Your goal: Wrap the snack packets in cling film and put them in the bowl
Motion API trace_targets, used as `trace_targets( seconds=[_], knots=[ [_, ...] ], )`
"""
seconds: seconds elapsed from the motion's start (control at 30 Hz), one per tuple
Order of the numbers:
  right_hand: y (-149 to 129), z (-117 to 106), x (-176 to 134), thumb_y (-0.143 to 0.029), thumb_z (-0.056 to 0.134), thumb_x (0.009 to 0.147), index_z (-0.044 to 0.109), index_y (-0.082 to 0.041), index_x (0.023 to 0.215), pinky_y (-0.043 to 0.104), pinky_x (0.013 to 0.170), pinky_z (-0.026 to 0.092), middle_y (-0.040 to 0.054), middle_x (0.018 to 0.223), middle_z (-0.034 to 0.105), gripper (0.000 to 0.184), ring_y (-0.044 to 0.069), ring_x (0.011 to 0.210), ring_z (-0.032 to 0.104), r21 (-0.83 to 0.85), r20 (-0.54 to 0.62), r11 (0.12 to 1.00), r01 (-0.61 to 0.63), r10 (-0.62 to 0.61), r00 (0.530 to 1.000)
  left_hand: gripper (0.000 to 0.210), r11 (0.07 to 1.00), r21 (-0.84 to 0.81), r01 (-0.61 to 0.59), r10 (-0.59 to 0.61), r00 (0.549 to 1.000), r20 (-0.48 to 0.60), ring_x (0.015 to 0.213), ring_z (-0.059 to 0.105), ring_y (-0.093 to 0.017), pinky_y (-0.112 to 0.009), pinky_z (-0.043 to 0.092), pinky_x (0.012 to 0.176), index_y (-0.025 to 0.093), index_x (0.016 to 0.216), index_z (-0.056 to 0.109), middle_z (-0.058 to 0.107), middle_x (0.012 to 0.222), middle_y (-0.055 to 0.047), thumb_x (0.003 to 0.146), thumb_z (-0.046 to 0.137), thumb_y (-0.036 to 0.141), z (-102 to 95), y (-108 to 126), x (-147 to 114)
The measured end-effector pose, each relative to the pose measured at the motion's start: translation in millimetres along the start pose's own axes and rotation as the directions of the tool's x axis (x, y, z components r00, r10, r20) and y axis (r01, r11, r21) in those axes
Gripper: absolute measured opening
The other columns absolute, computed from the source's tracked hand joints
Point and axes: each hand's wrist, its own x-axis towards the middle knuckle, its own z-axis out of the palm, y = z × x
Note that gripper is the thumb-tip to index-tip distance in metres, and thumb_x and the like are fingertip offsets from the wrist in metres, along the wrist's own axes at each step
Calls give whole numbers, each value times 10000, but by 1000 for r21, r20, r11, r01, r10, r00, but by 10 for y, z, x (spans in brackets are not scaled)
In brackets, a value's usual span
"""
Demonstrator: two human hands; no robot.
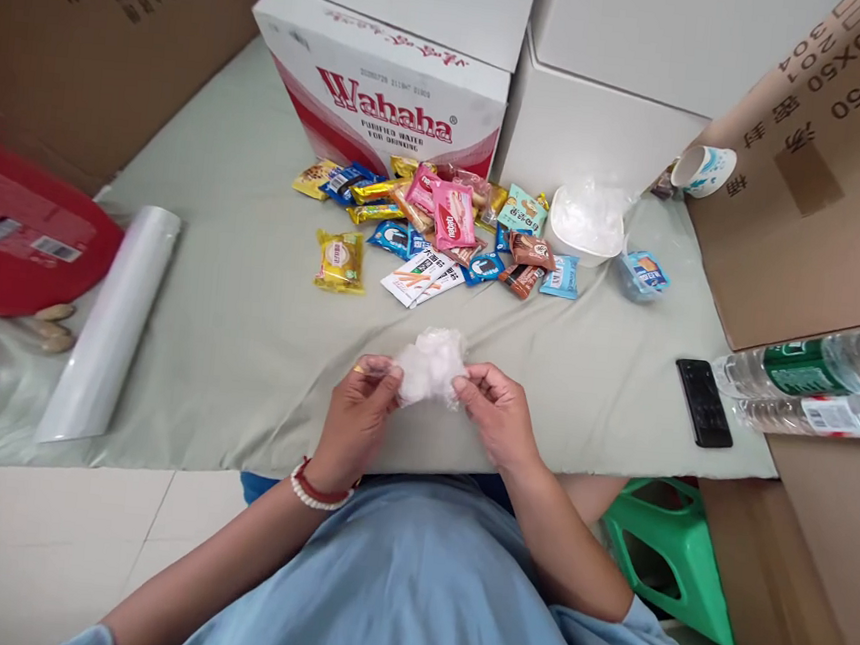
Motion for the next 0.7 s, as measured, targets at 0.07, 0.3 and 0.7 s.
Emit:
trace_targets(
  seconds=[0.07,0.3,0.7],
  knots=[
    [-29,-80,16,-496,904,742,727,-232,810,238,493,292,-43,663,542,325,80,538,343,73,-49,997,-30,34,998,481,997,-72,12,-16,998,-54,771,597,-126,-255,508,690,226,897,610,638,892,10,718,874,586,-88,6,46],
    [-66,-235,55,-409,926,673,682,-242,835,214,453,301,-56,669,489,337,82,530,337,298,-125,953,-60,101,987,448,992,-124,30,-45,992,-122,819,620,-133,-255,525,723,202,859,675,661,892,-6,664,922,521,-326,107,103],
    [-252,-156,66,-467,914,680,615,-250,772,237,462,329,-41,665,472,381,108,550,391,287,-95,958,16,12,995,268,987,120,-103,116,987,-112,915,641,-164,-287,509,798,211,865,636,703,1029,-49,784,791,414,-520,109,99]
  ],
)
